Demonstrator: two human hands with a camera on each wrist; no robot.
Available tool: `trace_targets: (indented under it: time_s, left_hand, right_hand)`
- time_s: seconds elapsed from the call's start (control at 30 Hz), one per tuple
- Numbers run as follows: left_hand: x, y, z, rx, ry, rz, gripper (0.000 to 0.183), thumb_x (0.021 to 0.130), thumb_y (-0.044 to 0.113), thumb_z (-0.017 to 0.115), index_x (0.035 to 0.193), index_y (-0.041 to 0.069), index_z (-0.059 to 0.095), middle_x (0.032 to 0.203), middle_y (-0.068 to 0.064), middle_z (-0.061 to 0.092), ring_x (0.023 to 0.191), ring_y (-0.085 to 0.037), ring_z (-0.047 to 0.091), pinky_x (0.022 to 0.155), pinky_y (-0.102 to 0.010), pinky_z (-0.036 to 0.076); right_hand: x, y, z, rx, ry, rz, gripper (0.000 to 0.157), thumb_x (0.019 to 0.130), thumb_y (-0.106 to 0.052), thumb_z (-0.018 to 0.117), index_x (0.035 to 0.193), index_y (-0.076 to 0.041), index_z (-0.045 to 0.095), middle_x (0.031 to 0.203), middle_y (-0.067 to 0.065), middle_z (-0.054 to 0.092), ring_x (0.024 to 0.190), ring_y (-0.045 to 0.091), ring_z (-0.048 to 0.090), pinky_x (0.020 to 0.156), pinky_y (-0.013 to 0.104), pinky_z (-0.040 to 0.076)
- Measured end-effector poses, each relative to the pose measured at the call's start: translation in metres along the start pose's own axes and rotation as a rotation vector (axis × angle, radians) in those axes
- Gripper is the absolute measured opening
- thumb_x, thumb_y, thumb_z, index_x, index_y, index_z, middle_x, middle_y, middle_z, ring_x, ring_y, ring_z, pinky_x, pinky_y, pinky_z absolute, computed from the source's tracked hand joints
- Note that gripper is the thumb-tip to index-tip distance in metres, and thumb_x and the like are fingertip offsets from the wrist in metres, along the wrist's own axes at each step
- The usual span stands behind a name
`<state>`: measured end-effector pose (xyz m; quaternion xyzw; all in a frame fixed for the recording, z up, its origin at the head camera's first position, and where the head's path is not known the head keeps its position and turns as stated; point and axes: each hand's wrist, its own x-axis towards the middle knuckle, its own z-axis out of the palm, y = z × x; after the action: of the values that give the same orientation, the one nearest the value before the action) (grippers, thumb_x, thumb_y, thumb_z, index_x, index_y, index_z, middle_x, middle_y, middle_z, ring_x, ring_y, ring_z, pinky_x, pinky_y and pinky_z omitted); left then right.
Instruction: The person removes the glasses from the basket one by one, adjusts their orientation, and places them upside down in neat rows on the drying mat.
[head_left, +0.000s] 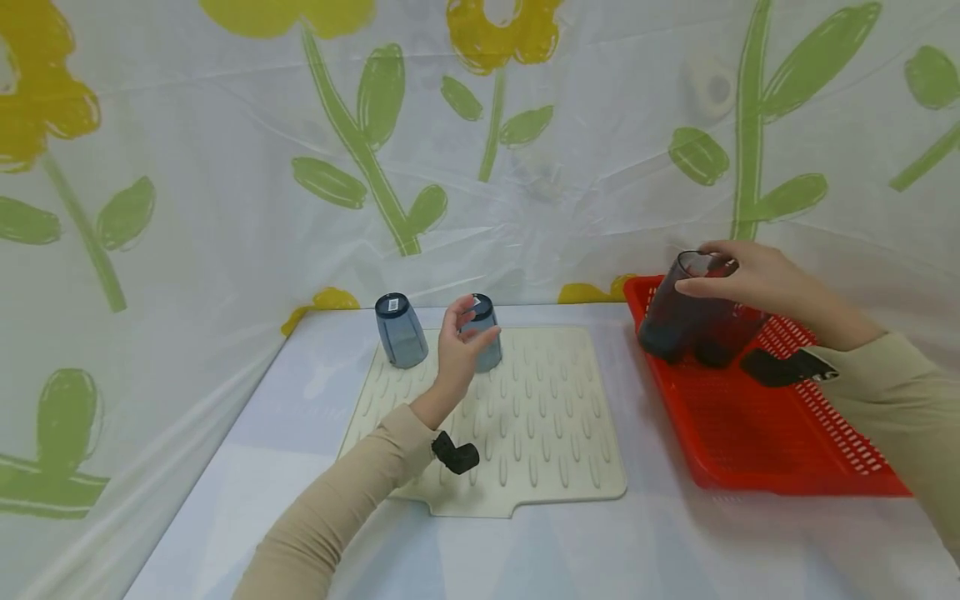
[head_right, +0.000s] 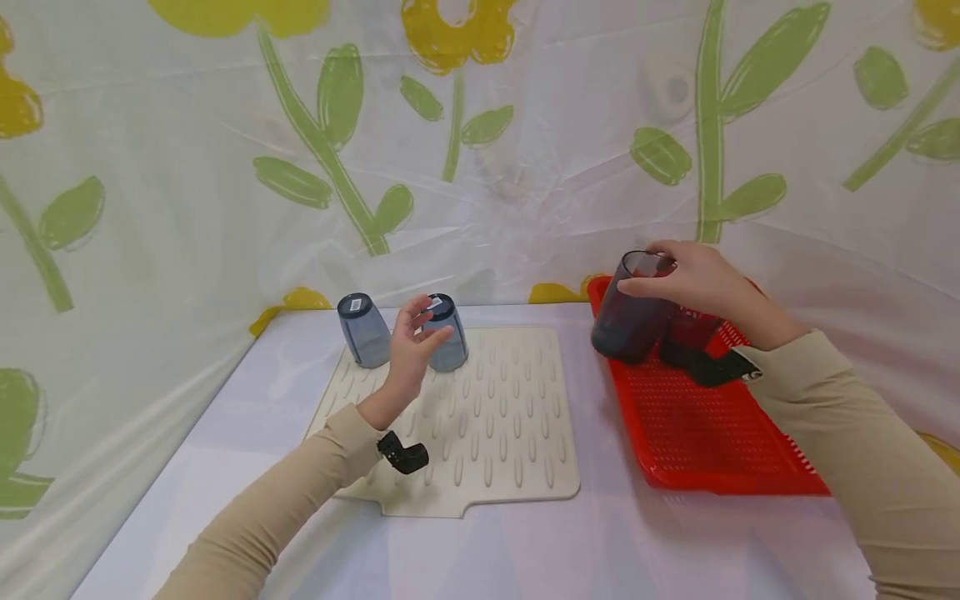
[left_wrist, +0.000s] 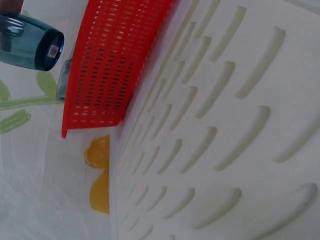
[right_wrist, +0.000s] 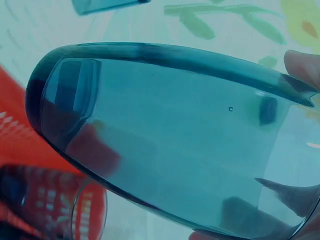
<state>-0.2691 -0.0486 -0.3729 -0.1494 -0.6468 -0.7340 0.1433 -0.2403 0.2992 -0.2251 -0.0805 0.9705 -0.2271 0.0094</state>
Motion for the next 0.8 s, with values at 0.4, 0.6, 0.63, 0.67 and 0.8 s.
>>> trace_targets:
  time_s: [0.4, 0.6, 0.63, 0.67, 0.8]
  left_hand:
    - [-0.007, -0.005, 0.014, -0.024, -0.088, -0.068, 0.057, 0.083, -0.001, 0.061, 0.134, -0.001, 0.035, 0.137, -0.018, 0.036, 0.124, -0.034, 0.034, 0.101, -0.053, 0.028]
    - [-0.008, -0.006, 0.023, -0.015, -0.184, -0.118, 0.062, 0.083, -0.005, 0.058, 0.138, -0.001, 0.031, 0.138, -0.020, 0.035, 0.123, -0.035, 0.035, 0.100, -0.048, 0.032]
    - [-0.009, -0.003, 0.025, -0.006, -0.195, -0.126, 0.061, 0.083, -0.005, 0.058, 0.138, -0.002, 0.031, 0.138, -0.021, 0.036, 0.123, -0.035, 0.035, 0.100, -0.046, 0.033]
    - [-0.010, 0.001, 0.027, -0.001, -0.205, -0.131, 0.061, 0.083, -0.006, 0.057, 0.137, -0.003, 0.031, 0.138, -0.022, 0.035, 0.123, -0.036, 0.035, 0.100, -0.045, 0.033]
    - [-0.013, 0.001, 0.031, -0.015, -0.224, -0.130, 0.062, 0.084, 0.007, 0.062, 0.138, -0.003, 0.032, 0.138, -0.022, 0.036, 0.123, -0.036, 0.036, 0.101, -0.045, 0.033]
  right_hand:
    - [0.014, -0.022, 0.033, 0.164, 0.063, -0.036, 0.067, 0.084, -0.046, 0.058, 0.133, -0.004, 0.041, 0.117, 0.025, 0.051, 0.101, 0.035, 0.048, 0.069, 0.035, 0.045]
    - [0.021, -0.032, 0.048, 0.256, 0.070, -0.056, 0.064, 0.084, -0.044, 0.057, 0.132, -0.002, 0.043, 0.115, 0.023, 0.052, 0.103, 0.033, 0.047, 0.080, 0.041, 0.041]
    - [0.022, -0.033, 0.050, 0.275, 0.073, -0.059, 0.064, 0.085, -0.043, 0.058, 0.132, -0.002, 0.043, 0.115, 0.023, 0.052, 0.103, 0.033, 0.047, 0.080, 0.040, 0.041]
    - [0.023, -0.035, 0.052, 0.296, 0.071, -0.063, 0.065, 0.085, -0.042, 0.058, 0.132, -0.001, 0.042, 0.116, 0.024, 0.051, 0.104, 0.033, 0.047, 0.081, 0.040, 0.040]
    - [0.027, -0.038, 0.061, 0.356, 0.061, -0.070, 0.064, 0.086, -0.040, 0.056, 0.133, 0.000, 0.041, 0.117, 0.025, 0.050, 0.103, 0.032, 0.046, 0.079, 0.036, 0.041]
